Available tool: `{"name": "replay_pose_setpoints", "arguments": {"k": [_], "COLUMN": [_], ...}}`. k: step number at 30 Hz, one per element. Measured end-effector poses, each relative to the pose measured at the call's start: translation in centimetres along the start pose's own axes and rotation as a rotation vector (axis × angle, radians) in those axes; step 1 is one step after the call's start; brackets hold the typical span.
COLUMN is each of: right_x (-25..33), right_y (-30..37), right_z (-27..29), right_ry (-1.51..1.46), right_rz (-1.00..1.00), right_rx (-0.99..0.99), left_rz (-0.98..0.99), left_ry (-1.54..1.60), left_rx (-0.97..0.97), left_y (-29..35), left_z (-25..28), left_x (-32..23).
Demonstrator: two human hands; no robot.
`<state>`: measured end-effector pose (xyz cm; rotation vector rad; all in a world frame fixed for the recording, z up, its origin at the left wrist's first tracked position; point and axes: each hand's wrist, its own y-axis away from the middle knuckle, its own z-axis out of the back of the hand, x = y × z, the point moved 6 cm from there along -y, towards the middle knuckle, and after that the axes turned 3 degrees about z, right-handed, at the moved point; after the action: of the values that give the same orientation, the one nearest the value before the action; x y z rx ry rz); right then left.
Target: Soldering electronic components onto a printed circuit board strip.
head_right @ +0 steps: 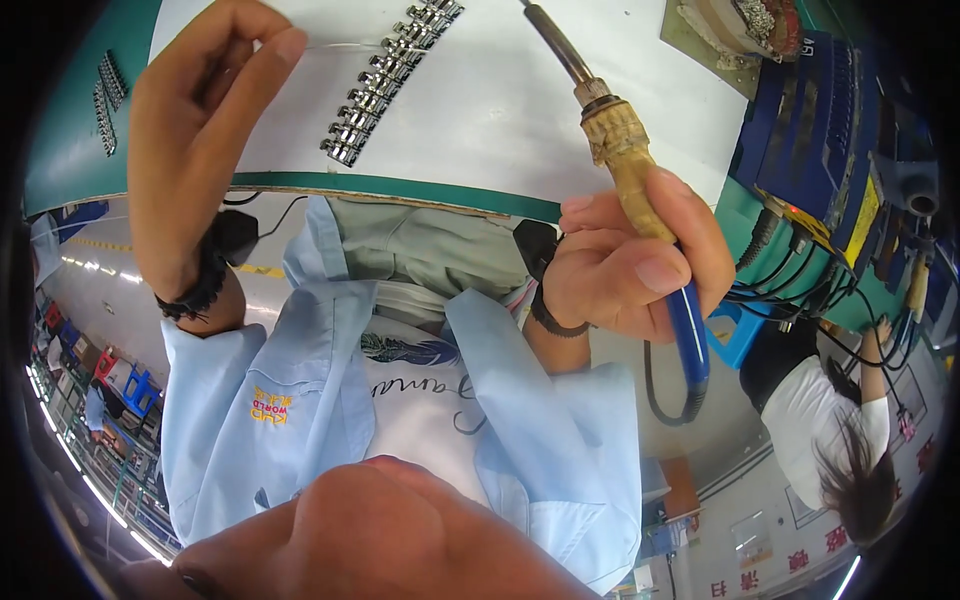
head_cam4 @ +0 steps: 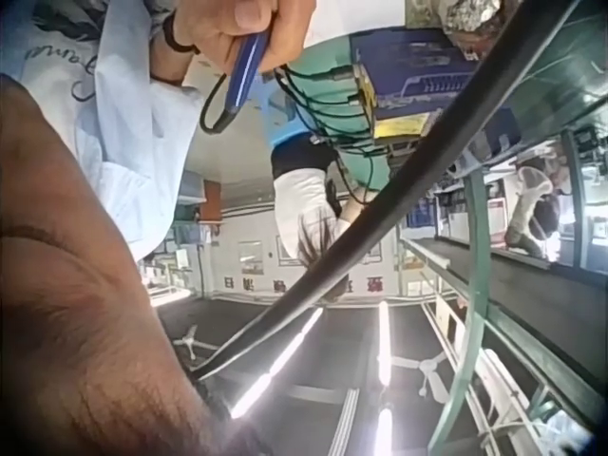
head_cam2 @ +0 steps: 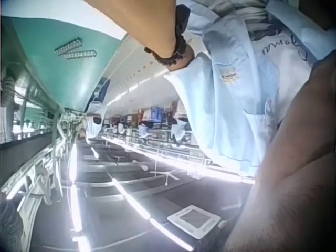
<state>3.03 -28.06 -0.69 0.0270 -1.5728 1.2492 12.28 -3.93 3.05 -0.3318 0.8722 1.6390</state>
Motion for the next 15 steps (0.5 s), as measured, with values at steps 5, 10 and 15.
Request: {"name": "replay_pose_setpoints", "arguments": {"k": [5, 10, 15], "right_x": [0.4, 0.4, 0.5], "right_y": [-0.1, -0.1, -0.2], "right_z": [-0.2, -0.3, -0.4], "right_ry": [-0.041, -0.033, -0.027], "right_rz": [0.099, 0.092, 0.117], "right_rx": [0.073, 0.065, 0.129], "left_rz": [-0.248, -0.426, -0.524], "left_ry": [0.119, 0.007, -0.032], "left_rx": [-0.063, -0.2, -0.233], "left_y": [2.0, 3.0, 2.6], "left_z": [-2.3, -3.7, -4.7], "left_x": [1.1, 1.4, 0.6]}}
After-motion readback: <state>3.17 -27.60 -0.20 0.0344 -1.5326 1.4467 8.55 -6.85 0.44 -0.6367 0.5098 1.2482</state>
